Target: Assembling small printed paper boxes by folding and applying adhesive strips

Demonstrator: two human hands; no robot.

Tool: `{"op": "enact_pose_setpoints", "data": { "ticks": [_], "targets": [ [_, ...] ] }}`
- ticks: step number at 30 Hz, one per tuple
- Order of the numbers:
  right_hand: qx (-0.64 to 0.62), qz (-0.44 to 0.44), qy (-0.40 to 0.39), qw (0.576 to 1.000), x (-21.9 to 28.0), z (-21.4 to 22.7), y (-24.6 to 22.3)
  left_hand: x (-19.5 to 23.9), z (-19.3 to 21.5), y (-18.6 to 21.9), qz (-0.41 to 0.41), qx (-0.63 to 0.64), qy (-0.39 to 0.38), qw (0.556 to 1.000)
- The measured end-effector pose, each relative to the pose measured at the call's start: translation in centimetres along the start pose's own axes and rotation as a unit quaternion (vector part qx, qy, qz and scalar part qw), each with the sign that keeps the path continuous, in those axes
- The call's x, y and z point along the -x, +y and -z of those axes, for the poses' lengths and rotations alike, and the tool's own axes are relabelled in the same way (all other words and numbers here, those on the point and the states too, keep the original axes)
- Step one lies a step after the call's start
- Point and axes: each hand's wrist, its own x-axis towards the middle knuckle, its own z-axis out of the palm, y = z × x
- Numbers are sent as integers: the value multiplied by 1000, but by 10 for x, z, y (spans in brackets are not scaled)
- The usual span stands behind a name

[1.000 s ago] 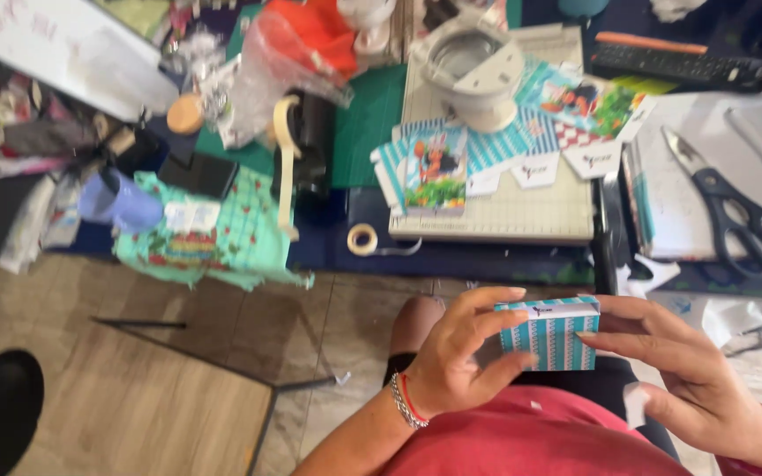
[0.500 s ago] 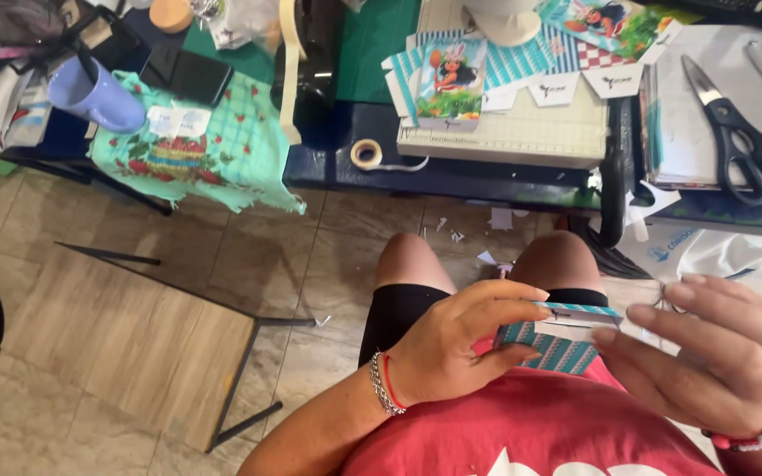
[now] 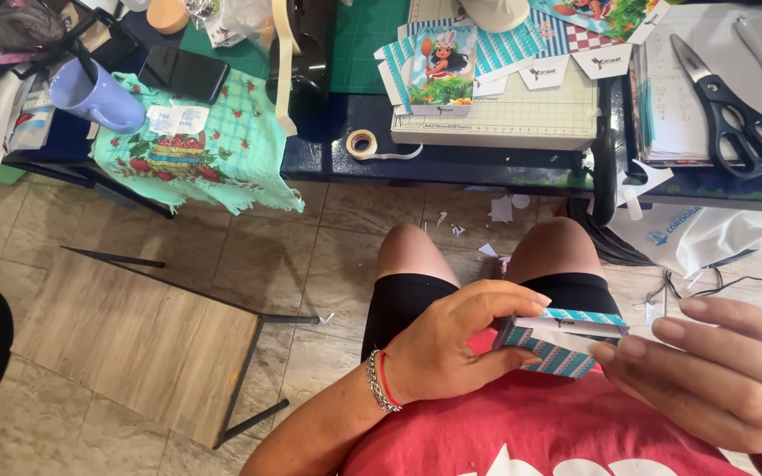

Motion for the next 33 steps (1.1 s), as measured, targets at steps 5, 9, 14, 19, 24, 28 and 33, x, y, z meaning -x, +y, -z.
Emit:
{"op": "enact_pose_setpoints", "data": {
  "ticks": [5, 9, 14, 19, 24, 28, 33],
  "targets": [
    [-1, 23, -1, 1000, -7, 2, 3, 1, -1, 2, -1, 3, -8, 1000],
    [-4, 36, -10, 999, -7, 1, 5, 0, -1, 3, 12, 2, -20, 1000],
    [-11, 43, -37, 998, -11, 2, 7, 2, -1, 3, 16, 4, -25, 1000],
    [-36, 56, -41, 997, -15, 2, 10, 2, 0, 4, 10, 4, -27, 1000],
    [-52, 66, -39, 996, -23, 3, 13, 4, 0, 4, 10, 5, -29, 1000],
    [-54, 80, -48, 994, -32, 5, 15, 2, 1, 8, 17, 6, -34, 999],
    [-101, 30, -62, 992, -37, 7, 14, 3, 2, 9, 23, 10, -50, 998]
  ]
}}
